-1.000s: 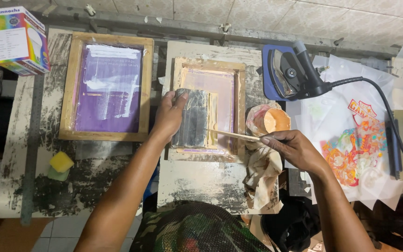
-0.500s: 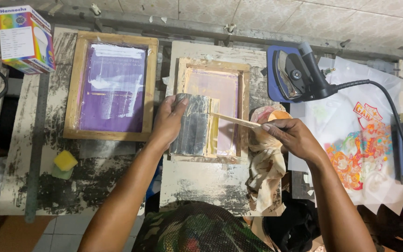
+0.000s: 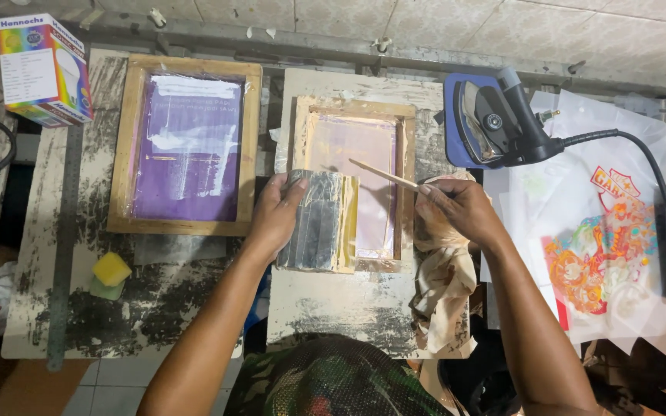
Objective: The person uses a squeegee to spread orange ink across a screen printing frame placed over a purple fabric. They repeatedly pull the squeegee across the mesh to transfer the ink, occasionally using a wooden stick to scoop more ink from a container onto the squeegee.
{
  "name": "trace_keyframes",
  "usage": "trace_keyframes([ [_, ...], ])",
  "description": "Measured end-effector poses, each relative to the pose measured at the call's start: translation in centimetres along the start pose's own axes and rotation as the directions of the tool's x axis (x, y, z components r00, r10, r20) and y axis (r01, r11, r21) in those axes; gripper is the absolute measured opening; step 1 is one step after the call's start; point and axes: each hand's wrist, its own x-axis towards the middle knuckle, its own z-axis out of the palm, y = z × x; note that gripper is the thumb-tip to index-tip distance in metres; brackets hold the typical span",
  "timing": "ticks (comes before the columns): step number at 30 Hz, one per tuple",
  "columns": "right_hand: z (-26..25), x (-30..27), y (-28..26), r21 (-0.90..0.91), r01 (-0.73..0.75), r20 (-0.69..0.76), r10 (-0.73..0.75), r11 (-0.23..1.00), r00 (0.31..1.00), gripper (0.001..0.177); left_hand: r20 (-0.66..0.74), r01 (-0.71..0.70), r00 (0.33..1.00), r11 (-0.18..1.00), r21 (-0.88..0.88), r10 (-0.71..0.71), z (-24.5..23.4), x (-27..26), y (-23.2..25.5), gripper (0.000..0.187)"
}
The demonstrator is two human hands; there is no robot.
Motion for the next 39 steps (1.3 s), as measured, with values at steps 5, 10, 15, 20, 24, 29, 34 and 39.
trace_keyframes([
  [5,4.0,1.6,5.3,-0.365,0.018,-0.119,-0.066,0.931,0.991,0.034,-0.021,0.038,0.999,0.999,-0.005,-0.038,-0.8,0.4,-2.4,0.040],
  [10,9.4,4.1,14.0,-0.559,0.020,-0.186,-0.149,0.829,0.971,0.035,-0.016,0.071,0.997,0.997,-0.012,-0.071,-0.9,-0.2,-1.8,0.043],
  [15,13.0,3.7,12.1,-0.590,0.040,-0.300,-0.265,0.806,0.917,0.020,-0.014,0.084,0.996,0.996,-0.018,-0.085,-0.9,-0.5,-1.8,0.046],
  [20,15.2,3.0,8.8,-0.621,0.112,-0.285,-0.356,0.776,0.890,0.039,-0.002,0.078,0.997,0.997,-0.029,-0.078,-0.8,-0.6,-1.1,0.049],
  [24,17.0,1.7,8.5,-0.628,0.187,-0.190,-0.382,0.756,0.905,0.040,-0.003,0.064,0.998,0.996,-0.058,-0.064,-0.8,-0.7,-0.9,0.044],
  [29,17.1,1.0,10.3,-0.620,0.170,-0.097,-0.289,0.766,0.952,0.038,-0.004,0.056,0.998,0.996,-0.075,-0.056,-1.3,-0.5,-1.3,0.044],
  [34,15.3,-0.2,6.4,-0.572,0.120,-0.065,-0.190,0.812,0.980,0.043,0.005,0.036,0.999,0.996,-0.083,-0.036,-1.5,-0.2,-1.3,0.046],
  [39,16.6,-2.3,6.3,-0.591,0.066,-0.029,-0.102,0.804,0.994,0.041,0.021,0.031,0.999,0.995,-0.099,-0.029,-1.8,0.6,-2.9,0.041],
])
